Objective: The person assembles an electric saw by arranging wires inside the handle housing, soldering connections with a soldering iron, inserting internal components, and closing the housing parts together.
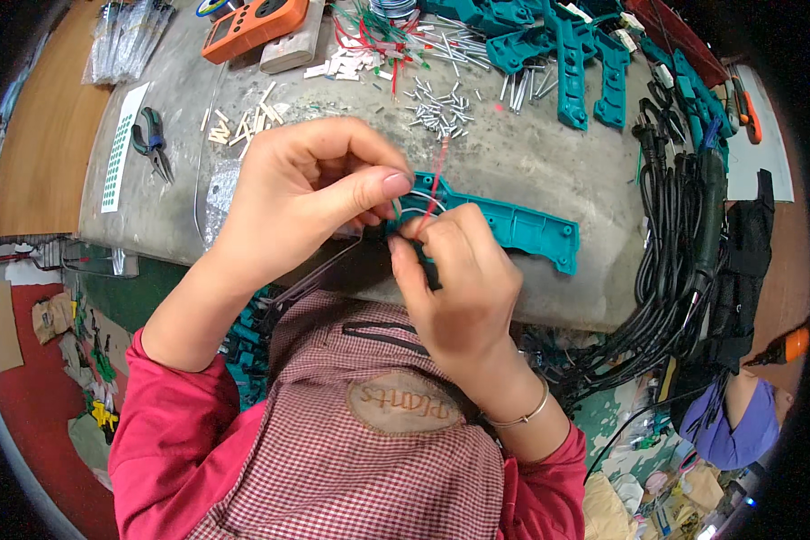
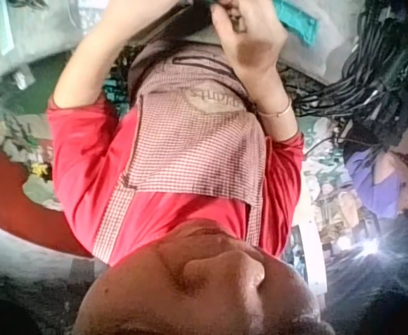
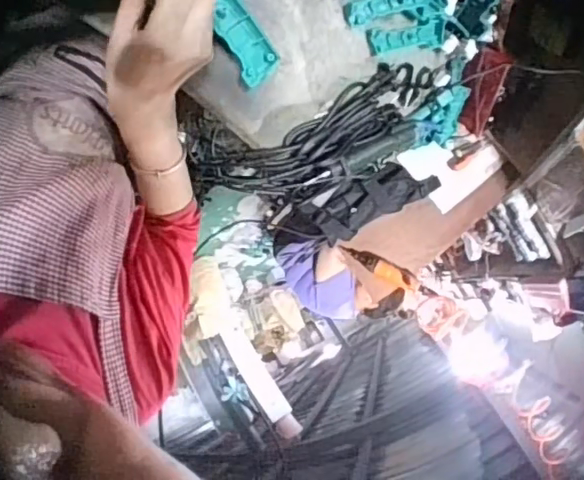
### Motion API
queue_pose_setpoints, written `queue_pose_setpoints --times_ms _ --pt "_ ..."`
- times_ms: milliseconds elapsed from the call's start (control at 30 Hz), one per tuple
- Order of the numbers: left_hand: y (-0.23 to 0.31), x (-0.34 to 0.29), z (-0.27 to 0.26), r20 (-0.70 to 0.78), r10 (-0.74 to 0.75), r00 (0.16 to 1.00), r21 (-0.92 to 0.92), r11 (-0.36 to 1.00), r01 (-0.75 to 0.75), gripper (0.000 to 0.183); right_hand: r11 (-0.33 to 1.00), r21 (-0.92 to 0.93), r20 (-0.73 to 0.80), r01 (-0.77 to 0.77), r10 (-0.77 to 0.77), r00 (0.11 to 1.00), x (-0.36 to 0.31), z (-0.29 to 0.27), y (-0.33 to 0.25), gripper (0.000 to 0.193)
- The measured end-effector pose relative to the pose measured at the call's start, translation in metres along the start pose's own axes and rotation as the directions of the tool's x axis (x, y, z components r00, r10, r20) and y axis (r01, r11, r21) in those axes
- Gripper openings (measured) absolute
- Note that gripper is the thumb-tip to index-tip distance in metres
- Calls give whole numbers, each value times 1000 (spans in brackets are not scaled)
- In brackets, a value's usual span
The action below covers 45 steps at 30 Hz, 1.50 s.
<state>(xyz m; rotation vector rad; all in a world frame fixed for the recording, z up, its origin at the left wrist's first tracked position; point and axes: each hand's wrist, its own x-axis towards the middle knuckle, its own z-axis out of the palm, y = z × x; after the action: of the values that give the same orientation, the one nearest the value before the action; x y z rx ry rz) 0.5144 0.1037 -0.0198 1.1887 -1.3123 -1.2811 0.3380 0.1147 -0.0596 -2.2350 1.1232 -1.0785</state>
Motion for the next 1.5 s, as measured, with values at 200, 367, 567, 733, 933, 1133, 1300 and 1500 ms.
queue_pose_setpoints --times_ms 200,367,567,733,933,1133,1300,1500 --pt "-5 6 -4 27 -53 998 -122 991 56 15 998 18 -6 -55 55 998 -1 0 5 19" --pt "-7 13 -15 30 -103 994 -166 980 107 19 989 -24 -68 145 -146 987 -15 -4 12 26" --pt "2 22 -16 184 -9 983 246 968 -37 36 928 37 253 372 -369 894 -23 -26 25 37" --pt "2 32 1 369 318 874 547 685 -480 41 995 63 132 74 -82 988 4 -51 16 18" --pt "14 16 15 274 211 938 164 951 -262 25 990 125 241 -70 38 970 18 -34 12 17" --pt "30 8 -3 59 194 979 8 981 -194 41 865 374 210 -333 271 939 26 -39 9 9" --pt "11 2 13 320 -35 947 213 976 -36 41 808 488 245 -330 237 940 25 -53 17 6" --pt "-6 3 21 286 198 938 416 856 -307 16 933 229 304 -278 203 931 20 -67 27 4"
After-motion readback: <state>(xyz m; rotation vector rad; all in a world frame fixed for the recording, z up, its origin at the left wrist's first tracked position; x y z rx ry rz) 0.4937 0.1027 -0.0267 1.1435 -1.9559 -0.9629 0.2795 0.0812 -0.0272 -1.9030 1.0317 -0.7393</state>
